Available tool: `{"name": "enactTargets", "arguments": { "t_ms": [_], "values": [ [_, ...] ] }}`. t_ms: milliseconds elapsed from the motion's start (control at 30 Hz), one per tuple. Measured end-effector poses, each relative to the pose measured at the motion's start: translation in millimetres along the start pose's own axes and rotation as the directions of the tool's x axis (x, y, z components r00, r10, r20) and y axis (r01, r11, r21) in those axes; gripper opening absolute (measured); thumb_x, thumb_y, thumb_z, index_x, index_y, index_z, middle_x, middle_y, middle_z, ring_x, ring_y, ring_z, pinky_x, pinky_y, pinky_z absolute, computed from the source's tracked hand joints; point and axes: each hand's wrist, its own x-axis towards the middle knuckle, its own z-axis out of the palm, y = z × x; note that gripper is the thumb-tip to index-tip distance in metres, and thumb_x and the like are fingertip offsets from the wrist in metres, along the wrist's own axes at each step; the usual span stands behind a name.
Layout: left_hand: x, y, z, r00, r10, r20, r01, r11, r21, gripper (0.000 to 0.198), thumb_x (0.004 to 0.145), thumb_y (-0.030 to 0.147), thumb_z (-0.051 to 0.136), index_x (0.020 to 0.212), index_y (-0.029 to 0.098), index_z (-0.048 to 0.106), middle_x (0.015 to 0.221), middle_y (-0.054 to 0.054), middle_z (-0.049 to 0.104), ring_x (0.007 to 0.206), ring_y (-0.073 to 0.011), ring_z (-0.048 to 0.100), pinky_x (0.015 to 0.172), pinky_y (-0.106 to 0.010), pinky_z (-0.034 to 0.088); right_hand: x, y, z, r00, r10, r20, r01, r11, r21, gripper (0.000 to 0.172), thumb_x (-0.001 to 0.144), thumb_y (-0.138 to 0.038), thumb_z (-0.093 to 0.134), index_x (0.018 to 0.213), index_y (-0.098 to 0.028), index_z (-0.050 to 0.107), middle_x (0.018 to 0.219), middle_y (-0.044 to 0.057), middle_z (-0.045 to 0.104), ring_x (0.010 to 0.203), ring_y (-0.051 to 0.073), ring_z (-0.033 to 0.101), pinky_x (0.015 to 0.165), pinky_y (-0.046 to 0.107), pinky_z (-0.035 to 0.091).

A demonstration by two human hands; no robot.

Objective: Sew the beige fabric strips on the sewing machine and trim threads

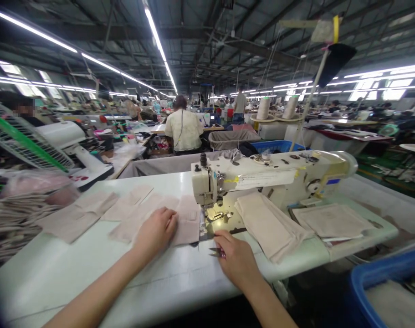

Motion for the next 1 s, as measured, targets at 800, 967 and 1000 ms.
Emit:
{"name": "enactTargets", "arguments": {
  "t_ms": [800,967,1000],
  "values": [
    [36,-58,-13.9,0.93,-0.368,-0.021,0.31,0.813,-0.493,0.024,0.066,0.002,0.063,0.066,0.02,0.047,0.066,0.003,0.055,0.068,-0.016,0.057,0.063,-0.024,0.038,-3,33,26,0.962,-0.267,-0.065,0.252,0.952,-0.175,0.043,0.074,-0.007,0.044,0.105,-0.023,0.069,0.123,0.003,0.069,0.099,0.015,0.072,0.079,0.017,0.056],
    [30,-68,-21.3,0.954,-0.293,0.066,0.268,0.729,-0.63,0.021,0.065,0.008,0.067,0.081,0.018,0.056,0.08,0.0,0.063,0.071,-0.015,0.058,0.065,-0.024,0.042,-1,42,32,0.942,-0.327,-0.078,0.313,0.938,-0.149,0.043,0.071,-0.007,0.048,0.105,-0.022,0.069,0.12,0.004,0.071,0.092,0.014,0.074,0.074,0.012,0.055],
    [31,-68,-27.1,0.962,-0.261,0.078,0.245,0.706,-0.665,0.023,0.069,0.014,0.067,0.09,0.018,0.057,0.089,-0.001,0.065,0.072,-0.0143,0.06,0.066,-0.024,0.044,-1,44,33,0.942,-0.328,-0.072,0.315,0.938,-0.142,0.043,0.071,-0.007,0.048,0.105,-0.022,0.069,0.12,0.004,0.071,0.092,0.014,0.074,0.074,0.012,0.055]
  ]
}}
